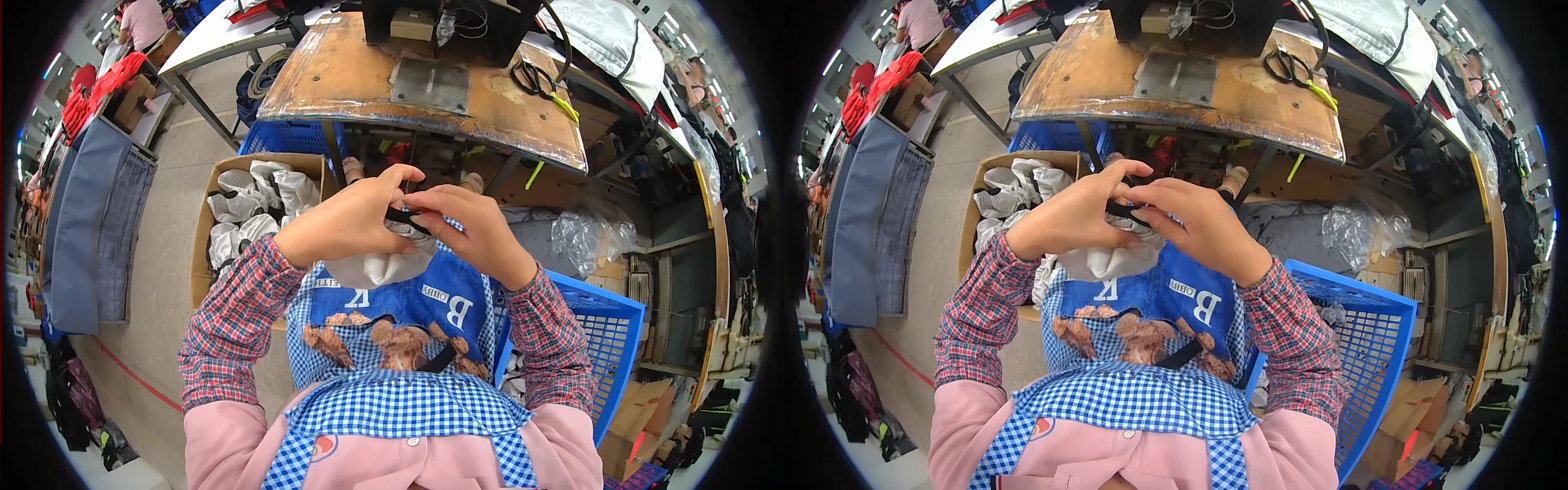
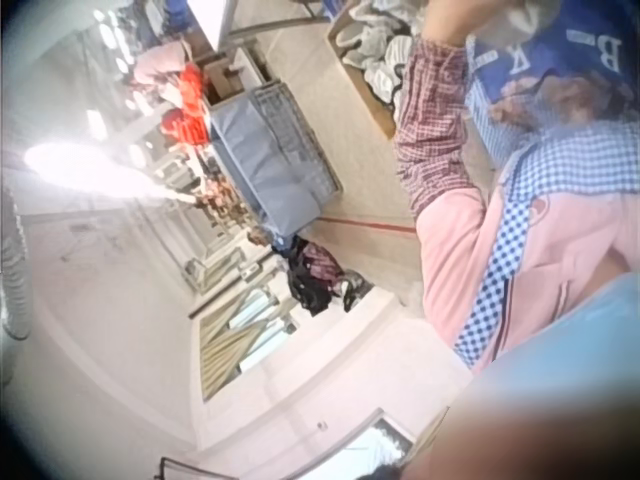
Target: Assembling shoe components using an industrial machine.
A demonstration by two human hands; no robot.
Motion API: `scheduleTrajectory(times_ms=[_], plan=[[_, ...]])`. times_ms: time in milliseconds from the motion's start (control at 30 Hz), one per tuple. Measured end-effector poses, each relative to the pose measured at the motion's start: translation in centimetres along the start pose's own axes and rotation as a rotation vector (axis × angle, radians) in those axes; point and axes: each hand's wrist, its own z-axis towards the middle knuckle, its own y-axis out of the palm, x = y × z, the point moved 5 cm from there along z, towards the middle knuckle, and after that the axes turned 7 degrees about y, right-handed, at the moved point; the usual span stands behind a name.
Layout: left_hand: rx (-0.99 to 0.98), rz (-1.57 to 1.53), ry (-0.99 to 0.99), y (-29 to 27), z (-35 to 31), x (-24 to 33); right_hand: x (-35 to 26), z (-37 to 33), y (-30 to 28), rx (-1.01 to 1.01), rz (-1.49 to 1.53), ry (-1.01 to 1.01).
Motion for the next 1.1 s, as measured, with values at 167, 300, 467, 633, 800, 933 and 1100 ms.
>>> scheduleTrajectory(times_ms=[167, 300, 467, 633, 800, 933, 1100], plan=[[-0.208, -0.052, -0.185, -0.6, 0.6, 0.3, -2.4, 0.2, -0.3, -0.154, -0.371, -0.245], [-0.325, -0.160, -0.268, -0.2, 0.7, -0.3, -2.7, 0.1, -0.3, -0.192, -0.506, -0.368], [-0.292, -0.097, -0.121, -0.4, 1.7, -1.4, -1.5, 0.8, -1.0, -0.190, -0.499, -0.345], [-0.302, -0.082, -0.161, -1.4, 2.8, -0.9, -0.6, 1.2, -1.8, -0.094, -0.522, -0.333], [-0.104, 0.218, -0.098, -3.8, 4.9, -1.8, 0.7, 3.2, -3.9, 0.122, -0.500, -0.231], [-0.022, 0.097, -0.206, -6.1, 7.1, -3.7, 1.9, 5.6, -5.7, 0.278, -0.346, -0.179], [0.113, -0.128, -0.279, -8.7, 10.4, -5.9, 3.7, 8.1, -7.1, 0.314, -0.291, -0.023]])
